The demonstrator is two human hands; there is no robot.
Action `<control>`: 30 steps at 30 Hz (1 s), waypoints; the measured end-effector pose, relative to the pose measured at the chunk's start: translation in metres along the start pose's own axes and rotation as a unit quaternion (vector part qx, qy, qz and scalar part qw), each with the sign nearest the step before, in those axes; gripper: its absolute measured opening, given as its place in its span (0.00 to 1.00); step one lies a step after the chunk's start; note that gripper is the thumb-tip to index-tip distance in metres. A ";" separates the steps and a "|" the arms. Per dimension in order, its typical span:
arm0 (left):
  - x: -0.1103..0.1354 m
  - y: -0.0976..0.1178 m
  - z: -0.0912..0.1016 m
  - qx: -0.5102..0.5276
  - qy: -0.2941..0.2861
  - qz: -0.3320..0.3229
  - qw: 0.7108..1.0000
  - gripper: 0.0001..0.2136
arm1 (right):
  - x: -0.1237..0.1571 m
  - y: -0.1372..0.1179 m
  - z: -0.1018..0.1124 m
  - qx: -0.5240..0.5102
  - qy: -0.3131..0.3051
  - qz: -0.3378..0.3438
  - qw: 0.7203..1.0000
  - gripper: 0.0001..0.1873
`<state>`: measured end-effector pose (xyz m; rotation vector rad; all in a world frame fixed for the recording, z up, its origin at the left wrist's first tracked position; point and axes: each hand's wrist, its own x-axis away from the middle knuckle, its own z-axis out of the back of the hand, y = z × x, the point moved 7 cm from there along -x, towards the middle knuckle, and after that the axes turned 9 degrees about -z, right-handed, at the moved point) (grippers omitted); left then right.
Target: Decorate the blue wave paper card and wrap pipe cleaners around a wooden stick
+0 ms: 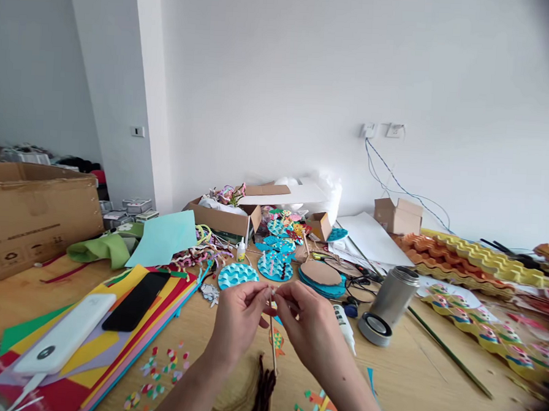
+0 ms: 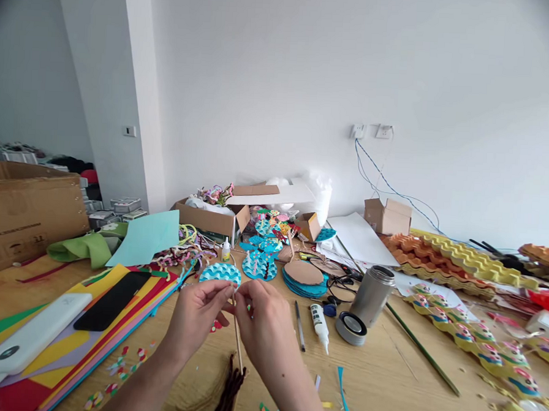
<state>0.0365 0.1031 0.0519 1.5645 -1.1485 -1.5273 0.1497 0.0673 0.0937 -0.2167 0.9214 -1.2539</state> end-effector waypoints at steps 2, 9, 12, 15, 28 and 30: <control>-0.002 -0.003 0.003 0.021 0.024 0.003 0.999 0.13 | 0.003 -0.005 -0.005 0.023 0.030 0.029 0.999 0.09; -0.002 -0.020 0.012 0.171 0.131 0.069 0.974 0.11 | 0.010 -0.013 -0.023 0.136 0.102 0.098 0.981 0.09; 0.003 -0.021 0.006 0.230 0.148 0.086 0.958 0.12 | 0.013 -0.013 -0.026 0.162 0.135 0.110 0.971 0.10; 0.009 -0.022 -0.002 0.269 0.162 0.105 0.944 0.12 | 0.015 -0.014 -0.024 0.157 0.165 0.126 0.965 0.09; -0.010 -0.001 0.010 -0.190 -0.099 -0.037 0.976 0.14 | 0.008 -0.010 -0.016 0.205 0.079 0.223 0.950 0.11; -0.008 0.013 0.011 -0.293 -0.107 -0.105 0.944 0.12 | 0.009 -0.012 -0.015 0.209 0.071 0.229 0.948 0.12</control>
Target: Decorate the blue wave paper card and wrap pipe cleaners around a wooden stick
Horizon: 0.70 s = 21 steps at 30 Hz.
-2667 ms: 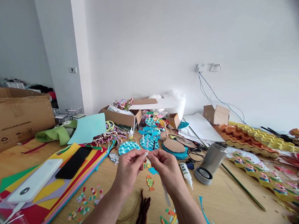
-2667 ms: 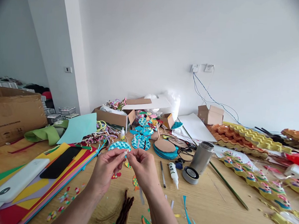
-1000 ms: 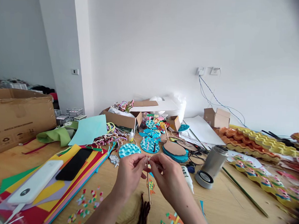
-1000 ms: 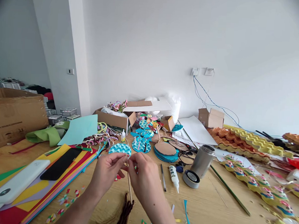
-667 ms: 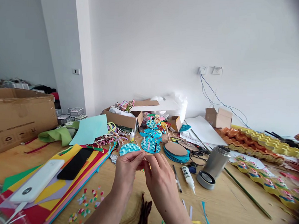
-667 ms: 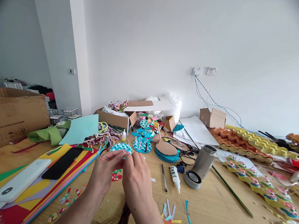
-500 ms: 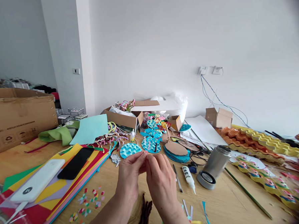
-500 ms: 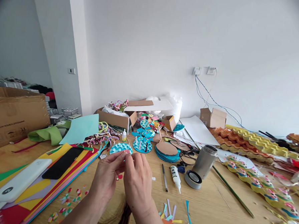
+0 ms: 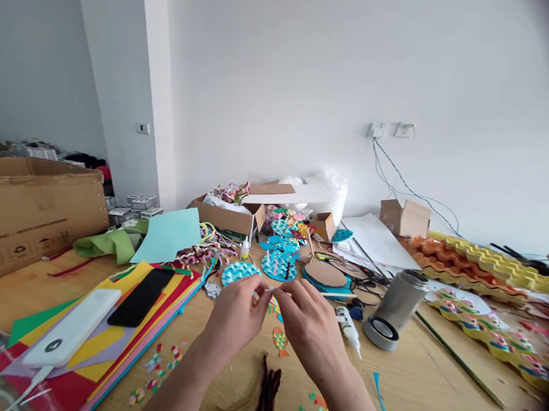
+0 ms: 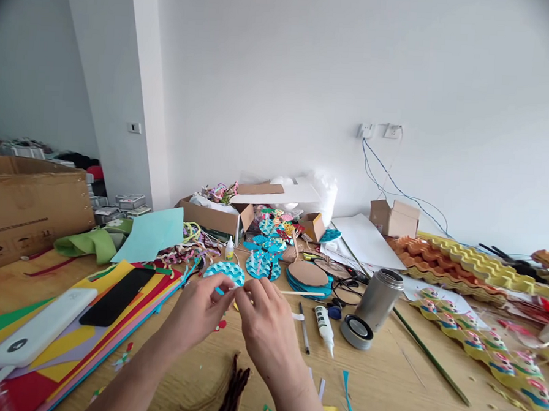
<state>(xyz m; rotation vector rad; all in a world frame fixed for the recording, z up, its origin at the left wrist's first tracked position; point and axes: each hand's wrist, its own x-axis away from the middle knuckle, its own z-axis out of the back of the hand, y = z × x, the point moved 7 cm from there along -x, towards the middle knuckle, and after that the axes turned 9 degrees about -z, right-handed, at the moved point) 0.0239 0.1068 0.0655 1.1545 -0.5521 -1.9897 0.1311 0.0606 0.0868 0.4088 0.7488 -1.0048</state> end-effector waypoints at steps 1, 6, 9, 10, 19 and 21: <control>0.001 0.006 0.003 -0.041 0.002 -0.024 0.999 0.12 | 0.000 0.000 0.001 0.001 0.000 0.001 1.000 0.12; 0.002 0.020 0.005 -0.126 0.023 -0.077 0.989 0.14 | -0.001 -0.002 0.001 -0.004 0.010 -0.014 1.000 0.13; 0.004 0.018 0.008 -0.123 0.070 -0.084 0.986 0.11 | -0.002 0.001 0.001 -0.041 0.030 -0.072 0.996 0.09; 0.004 0.018 0.009 -0.123 0.083 -0.090 0.985 0.10 | -0.002 0.006 0.002 -0.068 0.038 -0.114 0.990 0.08; 0.006 0.024 0.004 -0.138 0.093 -0.130 0.977 0.08 | 0.003 0.035 -0.028 -0.474 -0.114 -0.375 0.788 0.18; 0.007 0.023 0.005 -0.104 0.107 -0.121 0.981 0.08 | 0.003 0.036 -0.029 -0.512 -0.106 -0.385 0.760 0.18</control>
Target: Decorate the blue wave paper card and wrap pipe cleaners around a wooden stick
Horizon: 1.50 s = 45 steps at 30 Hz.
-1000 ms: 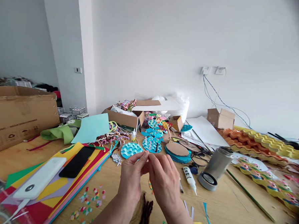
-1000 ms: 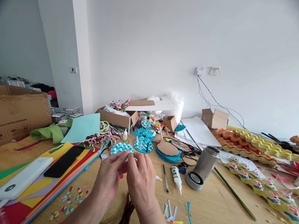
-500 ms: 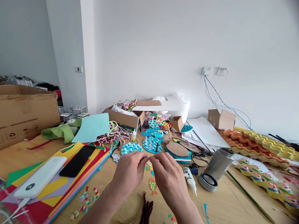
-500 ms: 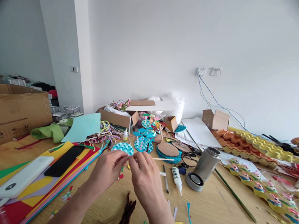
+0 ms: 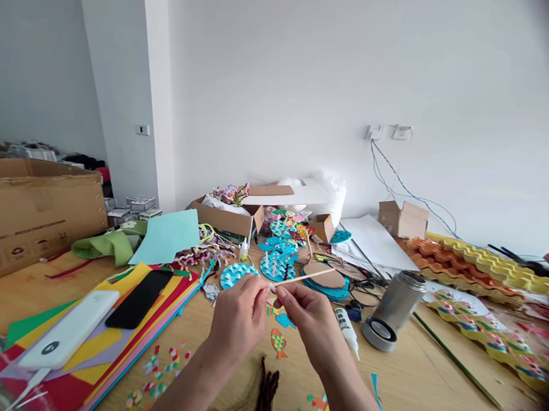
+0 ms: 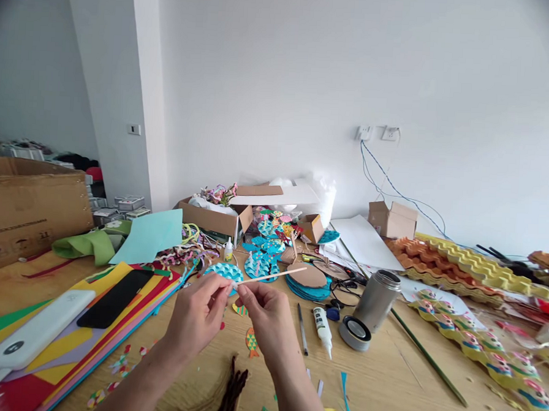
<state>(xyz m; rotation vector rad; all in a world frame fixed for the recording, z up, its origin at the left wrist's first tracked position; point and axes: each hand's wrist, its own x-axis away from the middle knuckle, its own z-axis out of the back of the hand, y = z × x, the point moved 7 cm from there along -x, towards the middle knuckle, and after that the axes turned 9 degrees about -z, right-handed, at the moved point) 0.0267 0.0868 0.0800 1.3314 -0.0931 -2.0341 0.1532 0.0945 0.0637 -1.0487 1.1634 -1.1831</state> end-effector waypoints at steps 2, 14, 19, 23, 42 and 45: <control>0.002 -0.003 0.000 0.056 0.016 0.043 0.997 0.08 | -0.001 0.003 -0.001 -0.049 -0.005 -0.012 0.999 0.17; 0.015 -0.021 -0.028 0.496 0.035 0.372 0.784 0.14 | 0.001 -0.006 0.001 -0.080 0.025 0.043 0.996 0.15; 0.013 -0.021 -0.022 0.448 0.031 0.352 0.821 0.13 | -0.001 -0.003 0.002 -0.061 0.016 0.011 0.998 0.16; 0.008 -0.015 -0.014 0.380 0.057 0.287 0.877 0.14 | -0.002 0.001 0.000 -0.106 0.006 0.002 0.994 0.15; -0.006 0.007 0.009 0.147 0.031 -0.012 0.989 0.07 | -0.001 -0.001 0.005 -0.144 -0.024 -0.015 0.989 0.14; -0.005 0.013 0.010 0.087 0.017 -0.094 0.992 0.09 | 0.000 -0.005 0.004 -0.142 -0.040 -0.013 0.989 0.14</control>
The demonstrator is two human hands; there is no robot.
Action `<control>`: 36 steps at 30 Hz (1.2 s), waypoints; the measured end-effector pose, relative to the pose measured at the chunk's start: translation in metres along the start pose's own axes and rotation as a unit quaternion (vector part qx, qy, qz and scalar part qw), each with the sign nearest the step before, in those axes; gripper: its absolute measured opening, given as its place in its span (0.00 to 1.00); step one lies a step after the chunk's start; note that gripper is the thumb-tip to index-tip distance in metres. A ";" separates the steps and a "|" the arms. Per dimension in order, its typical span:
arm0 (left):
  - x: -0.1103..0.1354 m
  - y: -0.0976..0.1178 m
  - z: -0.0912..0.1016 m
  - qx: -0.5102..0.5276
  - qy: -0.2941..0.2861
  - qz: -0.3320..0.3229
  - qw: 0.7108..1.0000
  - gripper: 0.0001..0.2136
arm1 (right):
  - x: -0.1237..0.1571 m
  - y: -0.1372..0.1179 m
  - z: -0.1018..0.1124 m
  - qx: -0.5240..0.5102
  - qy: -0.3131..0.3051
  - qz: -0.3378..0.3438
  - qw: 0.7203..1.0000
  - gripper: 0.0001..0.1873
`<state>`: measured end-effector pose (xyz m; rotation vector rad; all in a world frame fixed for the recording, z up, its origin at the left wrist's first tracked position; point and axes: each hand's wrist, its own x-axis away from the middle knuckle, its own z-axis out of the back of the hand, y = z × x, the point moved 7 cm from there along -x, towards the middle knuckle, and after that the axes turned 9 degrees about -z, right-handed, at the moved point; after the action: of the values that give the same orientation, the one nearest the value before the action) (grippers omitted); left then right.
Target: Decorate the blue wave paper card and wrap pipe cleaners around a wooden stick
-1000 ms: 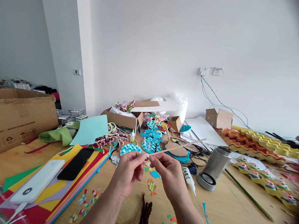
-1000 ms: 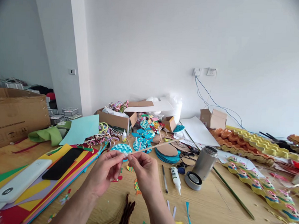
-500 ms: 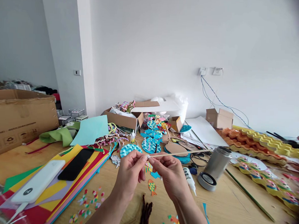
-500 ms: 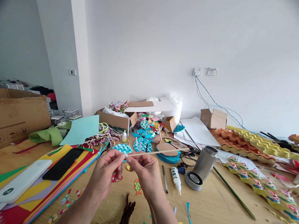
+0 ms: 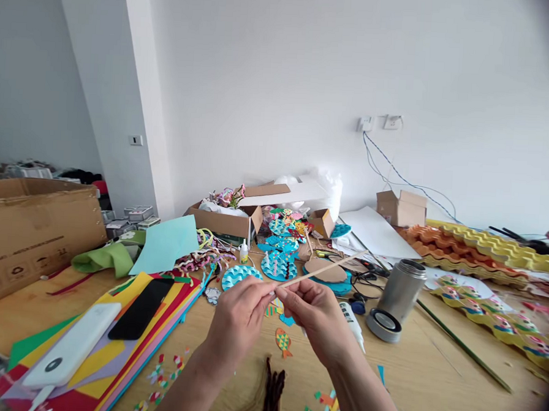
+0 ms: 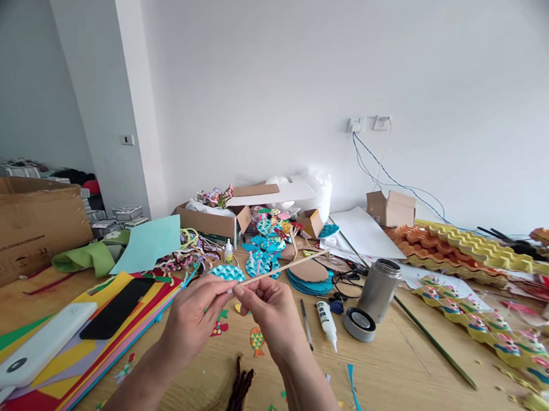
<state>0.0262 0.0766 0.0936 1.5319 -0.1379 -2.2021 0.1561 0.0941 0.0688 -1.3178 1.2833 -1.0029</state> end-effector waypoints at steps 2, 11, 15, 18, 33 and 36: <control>0.001 -0.001 -0.001 -0.019 -0.013 -0.007 1.000 0.10 | 0.001 -0.003 -0.001 0.018 -0.002 0.005 1.000 0.14; 0.001 -0.005 -0.004 -0.022 -0.024 0.102 0.994 0.11 | 0.006 -0.015 -0.001 0.065 0.000 0.065 0.996 0.15; 0.007 -0.013 -0.015 0.134 -0.059 0.210 0.967 0.13 | 0.008 -0.017 0.001 0.078 -0.014 0.063 0.995 0.14; 0.012 -0.017 -0.021 0.231 -0.077 0.271 0.931 0.15 | 0.010 -0.019 -0.002 0.065 -0.034 0.054 0.996 0.13; -0.002 -0.004 -0.003 0.046 -0.034 0.119 0.991 0.08 | 0.002 0.003 0.007 0.029 -0.002 -0.010 1.000 0.17; -0.004 0.007 0.000 -0.031 -0.009 0.015 0.999 0.07 | 0.003 0.003 0.004 0.036 -0.011 -0.020 0.999 0.18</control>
<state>0.0294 0.0720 0.0996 1.4674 -0.0973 -2.1771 0.1600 0.0918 0.0652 -1.2994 1.1971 -1.0492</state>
